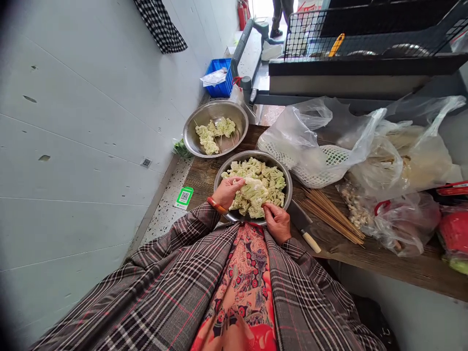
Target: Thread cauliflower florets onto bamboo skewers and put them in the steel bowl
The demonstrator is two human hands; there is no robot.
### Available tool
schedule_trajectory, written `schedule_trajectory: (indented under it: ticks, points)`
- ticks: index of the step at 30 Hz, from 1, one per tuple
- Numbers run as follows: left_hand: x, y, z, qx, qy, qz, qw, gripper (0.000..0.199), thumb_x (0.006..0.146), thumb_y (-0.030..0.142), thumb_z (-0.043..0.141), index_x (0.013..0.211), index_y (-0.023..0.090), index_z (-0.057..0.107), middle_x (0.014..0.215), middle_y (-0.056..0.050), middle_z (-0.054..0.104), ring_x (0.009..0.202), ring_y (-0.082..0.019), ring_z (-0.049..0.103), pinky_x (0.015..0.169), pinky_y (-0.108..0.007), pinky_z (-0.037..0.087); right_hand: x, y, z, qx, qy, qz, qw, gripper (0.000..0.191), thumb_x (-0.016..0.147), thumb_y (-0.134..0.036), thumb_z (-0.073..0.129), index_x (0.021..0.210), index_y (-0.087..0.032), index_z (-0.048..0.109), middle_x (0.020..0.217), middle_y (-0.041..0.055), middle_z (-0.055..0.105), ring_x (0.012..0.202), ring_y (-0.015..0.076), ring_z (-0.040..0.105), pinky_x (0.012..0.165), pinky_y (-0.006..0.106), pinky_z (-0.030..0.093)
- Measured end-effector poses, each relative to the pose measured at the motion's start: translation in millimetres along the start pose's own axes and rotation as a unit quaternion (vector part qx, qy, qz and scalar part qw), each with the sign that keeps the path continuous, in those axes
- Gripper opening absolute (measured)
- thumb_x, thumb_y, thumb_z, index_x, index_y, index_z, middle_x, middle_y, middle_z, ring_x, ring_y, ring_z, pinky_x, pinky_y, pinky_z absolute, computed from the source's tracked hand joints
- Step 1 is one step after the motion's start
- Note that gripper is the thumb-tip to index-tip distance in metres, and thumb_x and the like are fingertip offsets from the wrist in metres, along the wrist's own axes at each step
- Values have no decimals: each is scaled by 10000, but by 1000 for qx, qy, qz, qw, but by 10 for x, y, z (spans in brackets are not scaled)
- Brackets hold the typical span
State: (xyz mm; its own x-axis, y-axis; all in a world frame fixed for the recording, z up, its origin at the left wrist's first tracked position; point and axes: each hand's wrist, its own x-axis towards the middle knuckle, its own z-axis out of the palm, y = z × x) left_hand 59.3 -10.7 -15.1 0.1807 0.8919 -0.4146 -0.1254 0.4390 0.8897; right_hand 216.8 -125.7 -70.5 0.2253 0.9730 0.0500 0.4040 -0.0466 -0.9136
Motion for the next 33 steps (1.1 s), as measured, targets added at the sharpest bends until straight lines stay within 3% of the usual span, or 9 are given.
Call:
schedule_trajectory:
  ticks: [8, 19, 23, 28, 33]
  points:
    - [15, 9, -7, 108, -17, 50, 993, 269, 630, 386, 735, 701, 130, 686, 658, -4, 601, 647, -104, 478, 655, -245, 366, -22, -39, 24, -10, 22, -4, 1000, 299, 859, -378, 489, 863, -188, 719, 839, 63, 727, 785, 200, 675, 750, 291, 513]
    - [23, -34, -18, 119, -24, 60, 991, 198, 658, 330, 715, 673, 136, 678, 636, 13, 570, 633, -96, 451, 641, -233, 348, -16, -75, 51, -37, 12, -1, 999, 306, 867, -377, 461, 840, -189, 701, 784, 67, 698, 724, 189, 629, 716, 285, 470]
    - [46, 33, 9, 57, -56, 14, 997, 282, 644, 387, 732, 725, 123, 674, 664, -7, 590, 615, -94, 474, 603, -230, 366, 46, -119, 46, 0, -11, 22, 1000, 333, 876, -397, 450, 839, -166, 687, 683, 42, 641, 634, 162, 578, 635, 263, 436]
    - [149, 302, -9, -56, -64, -28, 996, 471, 666, 481, 713, 1024, 182, 637, 926, -51, 645, 748, -117, 576, 639, -227, 442, 219, -205, 15, 93, -5, 50, 994, 334, 865, -430, 477, 836, -155, 664, 588, -7, 540, 570, 128, 497, 570, 237, 395]
    - [127, 361, -102, -144, -39, -43, 988, 477, 683, 547, 679, 997, 194, 614, 833, -31, 614, 748, -116, 594, 665, -234, 477, 399, -353, 56, 157, 15, 55, 986, 349, 854, -462, 494, 814, -153, 651, 579, -15, 518, 534, 112, 438, 528, 231, 359]
